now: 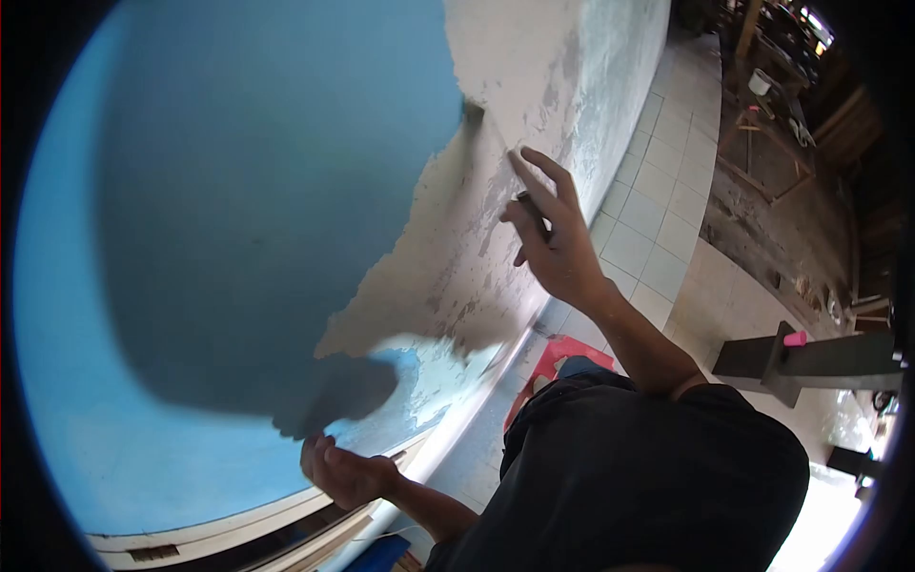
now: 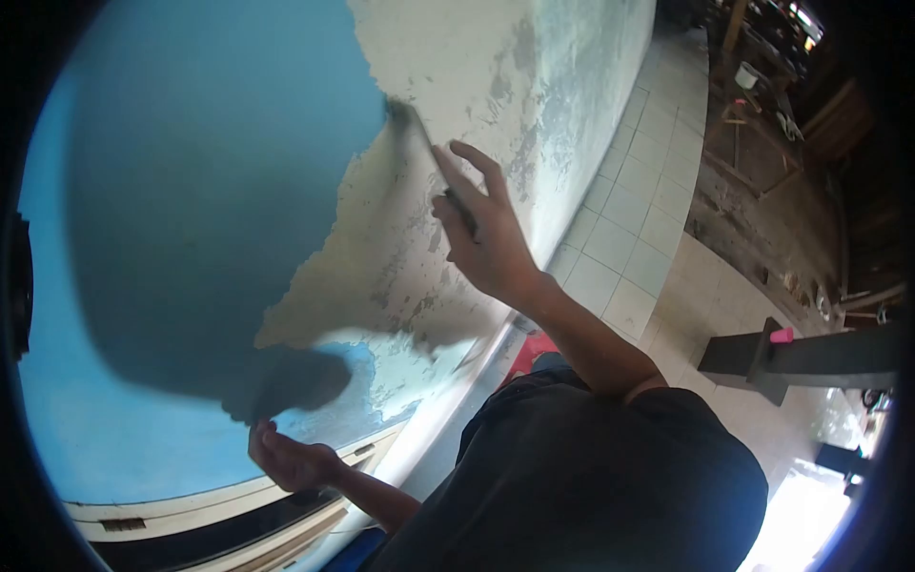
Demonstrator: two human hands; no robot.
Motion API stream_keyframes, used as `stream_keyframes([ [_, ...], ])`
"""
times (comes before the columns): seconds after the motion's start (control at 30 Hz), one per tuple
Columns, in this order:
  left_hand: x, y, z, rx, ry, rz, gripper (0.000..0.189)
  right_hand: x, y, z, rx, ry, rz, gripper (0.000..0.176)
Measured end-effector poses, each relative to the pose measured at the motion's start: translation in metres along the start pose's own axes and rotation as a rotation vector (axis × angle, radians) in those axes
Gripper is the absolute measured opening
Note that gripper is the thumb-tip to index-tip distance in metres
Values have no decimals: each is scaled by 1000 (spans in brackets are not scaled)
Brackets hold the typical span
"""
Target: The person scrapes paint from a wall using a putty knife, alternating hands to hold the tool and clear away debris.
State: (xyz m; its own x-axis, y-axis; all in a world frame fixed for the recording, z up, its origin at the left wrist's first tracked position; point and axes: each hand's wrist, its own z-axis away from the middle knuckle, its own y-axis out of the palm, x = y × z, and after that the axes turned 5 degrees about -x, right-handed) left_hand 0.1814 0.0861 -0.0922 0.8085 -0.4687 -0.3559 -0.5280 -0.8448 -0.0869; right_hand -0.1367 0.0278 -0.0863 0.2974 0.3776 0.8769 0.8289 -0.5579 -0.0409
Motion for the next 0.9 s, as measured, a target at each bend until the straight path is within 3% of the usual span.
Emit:
stream_keyframes([
  [0.07, 13, -4, -12, -69, 127, -149, 20, -3, 12, 5, -50, -193, 103, 52],
  [0.17, 34, -4, -21, -159, 185, -154, 21, -7, 30, 34, -43, -326, 203, 50],
  [0.33, 50, 7, -34, -271, 280, -93, 24, 6, 40, 21, -172, -321, 199, 46],
  [0.47, 58, 16, -31, -361, 296, -118, 21, 26, 38, 24, -129, -248, 203, 46],
  [0.9, 70, 14, -29, -369, 415, -132, 25, 19, 47, 37, -192, -307, 293, 48],
])
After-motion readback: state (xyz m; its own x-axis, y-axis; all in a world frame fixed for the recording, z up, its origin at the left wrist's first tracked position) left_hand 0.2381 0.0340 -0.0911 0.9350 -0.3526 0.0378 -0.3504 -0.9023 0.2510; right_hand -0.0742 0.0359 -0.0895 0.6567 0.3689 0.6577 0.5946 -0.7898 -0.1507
